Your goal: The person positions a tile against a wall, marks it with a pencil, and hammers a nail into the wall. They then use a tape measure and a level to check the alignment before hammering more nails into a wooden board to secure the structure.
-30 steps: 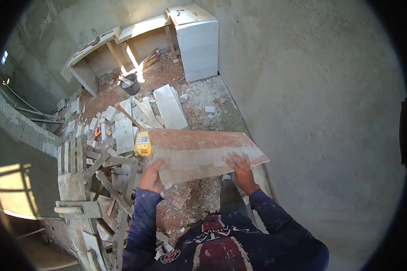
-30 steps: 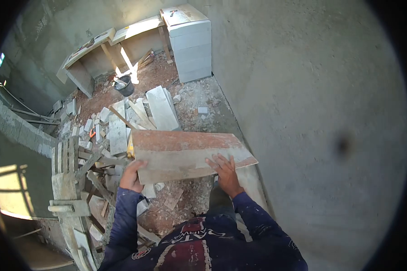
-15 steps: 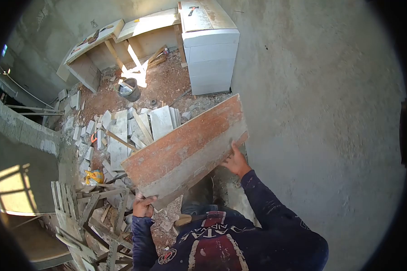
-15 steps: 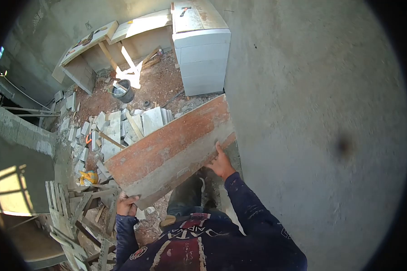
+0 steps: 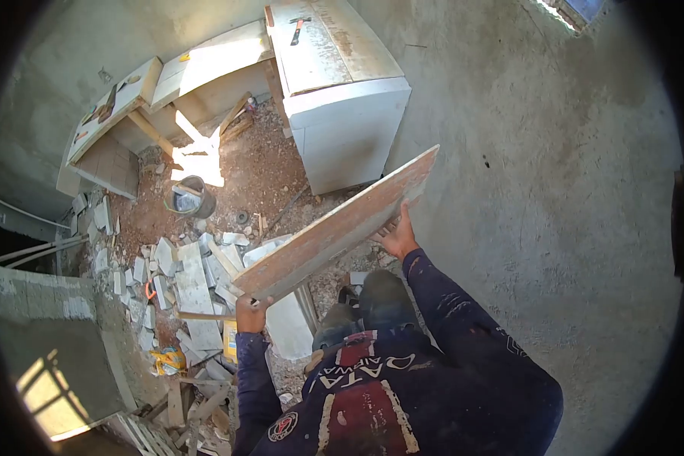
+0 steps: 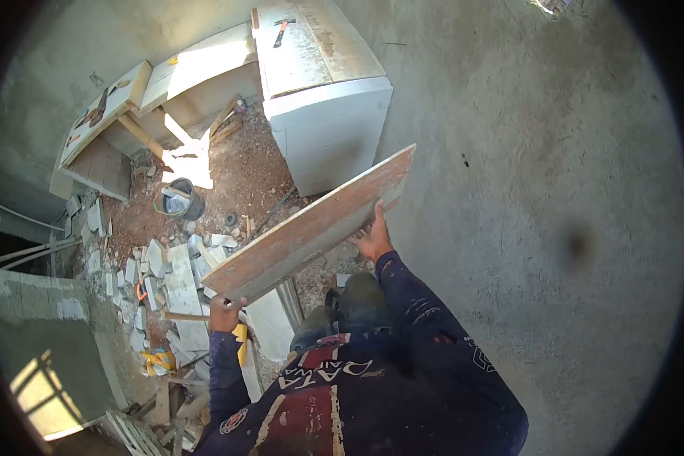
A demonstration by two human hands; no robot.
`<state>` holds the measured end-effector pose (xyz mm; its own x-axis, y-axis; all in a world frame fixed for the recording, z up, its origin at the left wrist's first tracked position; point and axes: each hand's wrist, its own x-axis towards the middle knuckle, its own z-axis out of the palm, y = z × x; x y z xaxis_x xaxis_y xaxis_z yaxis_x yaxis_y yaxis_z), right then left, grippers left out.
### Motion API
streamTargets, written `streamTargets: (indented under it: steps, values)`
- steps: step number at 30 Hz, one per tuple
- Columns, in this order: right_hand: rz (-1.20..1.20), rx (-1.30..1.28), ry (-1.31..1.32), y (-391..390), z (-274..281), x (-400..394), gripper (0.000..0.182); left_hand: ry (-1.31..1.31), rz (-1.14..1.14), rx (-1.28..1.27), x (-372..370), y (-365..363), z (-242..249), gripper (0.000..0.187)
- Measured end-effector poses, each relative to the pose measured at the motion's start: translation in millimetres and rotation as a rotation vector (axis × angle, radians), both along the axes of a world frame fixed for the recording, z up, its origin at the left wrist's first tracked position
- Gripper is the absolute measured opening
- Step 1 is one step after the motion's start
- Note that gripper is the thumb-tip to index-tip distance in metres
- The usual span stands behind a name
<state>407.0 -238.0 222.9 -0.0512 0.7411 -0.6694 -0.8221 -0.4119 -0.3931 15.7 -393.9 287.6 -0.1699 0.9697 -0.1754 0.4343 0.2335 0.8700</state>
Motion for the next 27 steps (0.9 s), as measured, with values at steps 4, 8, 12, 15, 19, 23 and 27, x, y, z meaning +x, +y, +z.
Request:
streamTargets:
  steps: [4,8,12,15,19,23,27]
  values:
    - [-0.015,0.087,-0.046,69.3,0.7,5.8,0.125,0.105,-0.029,0.089,5.5,74.7,1.6,0.026]
    - [-0.032,0.131,-0.017,133.1,-8.7,11.9,0.129,0.082,0.032,-0.012,4.0,134.2,-28.0,0.023]
    - [-0.102,0.131,-0.025,197.1,-21.9,19.1,0.120,0.055,-0.012,0.019,4.3,199.3,-53.7,0.030]
    - [-0.138,0.188,-0.074,248.2,-11.5,27.0,0.117,0.002,-0.057,0.139,21.4,262.8,-51.8,0.021]
    - [-0.402,0.063,0.036,269.0,-24.7,26.5,0.082,0.025,-0.161,0.238,18.7,321.8,-41.9,0.023]
    - [-0.421,-0.019,0.071,279.5,-30.6,18.3,0.066,0.045,-0.198,0.153,7.9,346.8,-30.5,0.026]
    - [-0.424,-0.001,0.011,305.7,-50.8,13.2,0.055,0.078,-0.195,0.094,3.2,372.4,-24.6,0.025]
